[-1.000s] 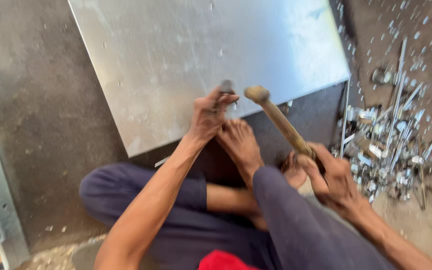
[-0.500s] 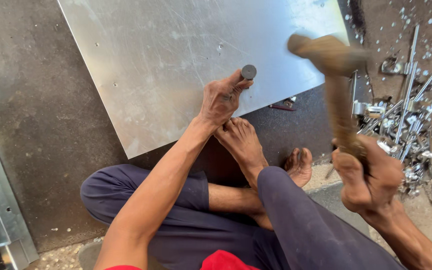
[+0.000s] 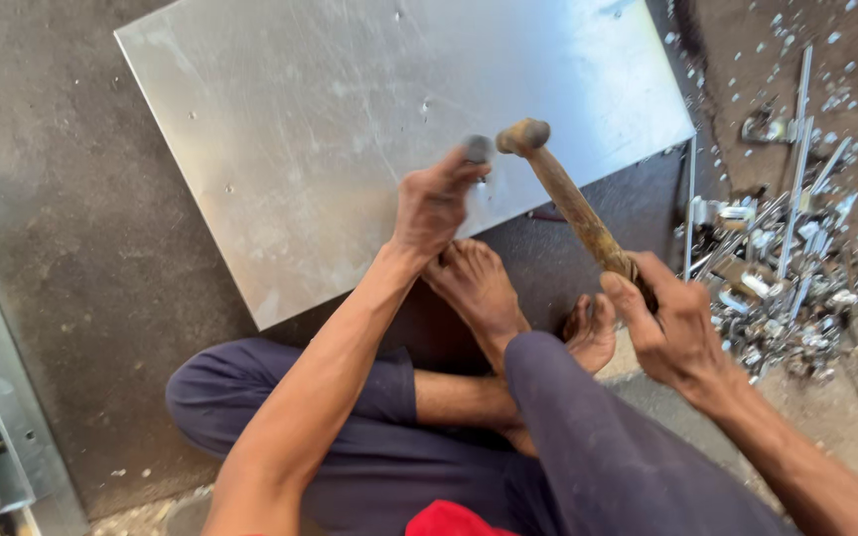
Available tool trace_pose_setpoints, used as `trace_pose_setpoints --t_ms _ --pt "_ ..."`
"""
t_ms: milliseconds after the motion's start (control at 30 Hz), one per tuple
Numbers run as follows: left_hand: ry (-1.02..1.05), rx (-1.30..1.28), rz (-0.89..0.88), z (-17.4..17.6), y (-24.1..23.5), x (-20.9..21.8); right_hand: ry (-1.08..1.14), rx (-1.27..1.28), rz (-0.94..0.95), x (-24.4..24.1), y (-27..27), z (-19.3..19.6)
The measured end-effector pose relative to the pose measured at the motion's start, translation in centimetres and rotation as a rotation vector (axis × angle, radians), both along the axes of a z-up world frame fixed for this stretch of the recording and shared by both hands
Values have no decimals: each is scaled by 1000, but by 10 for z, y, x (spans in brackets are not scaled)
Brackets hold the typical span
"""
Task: The person attaches metal latches to sheet metal panels while sitting on the floor. They use a hammer and a punch to drive fasteners through the hardware and panel, turning the piece over to work on different sides.
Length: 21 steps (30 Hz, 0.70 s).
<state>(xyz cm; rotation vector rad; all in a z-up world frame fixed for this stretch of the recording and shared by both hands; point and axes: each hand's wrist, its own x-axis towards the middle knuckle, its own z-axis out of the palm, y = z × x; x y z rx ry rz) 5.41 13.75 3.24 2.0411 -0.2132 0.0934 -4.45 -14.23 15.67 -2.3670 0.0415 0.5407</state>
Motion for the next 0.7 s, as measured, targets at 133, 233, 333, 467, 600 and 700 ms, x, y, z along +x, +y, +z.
trace_pose_setpoints --t_ms 133,233,333,467,600,700 --pt "-33 -196 -45 -6 0 -4 -183 112 -23 -13 -3 3" --pt "-76 -58 -90 -10 2 -8 -245 103 -14 -22 -11 -4" --pt "-88 -25 -95 -7 3 -11 -211 100 -16 -31 -21 -7" --pt "-80 43 -89 -2 0 -10 -391 187 0 -38 -33 -11" --pt "-122 117 -115 0 -1 -17 -264 225 -2 -41 -28 -18" --pt "-70 94 -115 7 1 -15 -13 104 18 -30 -17 -15"
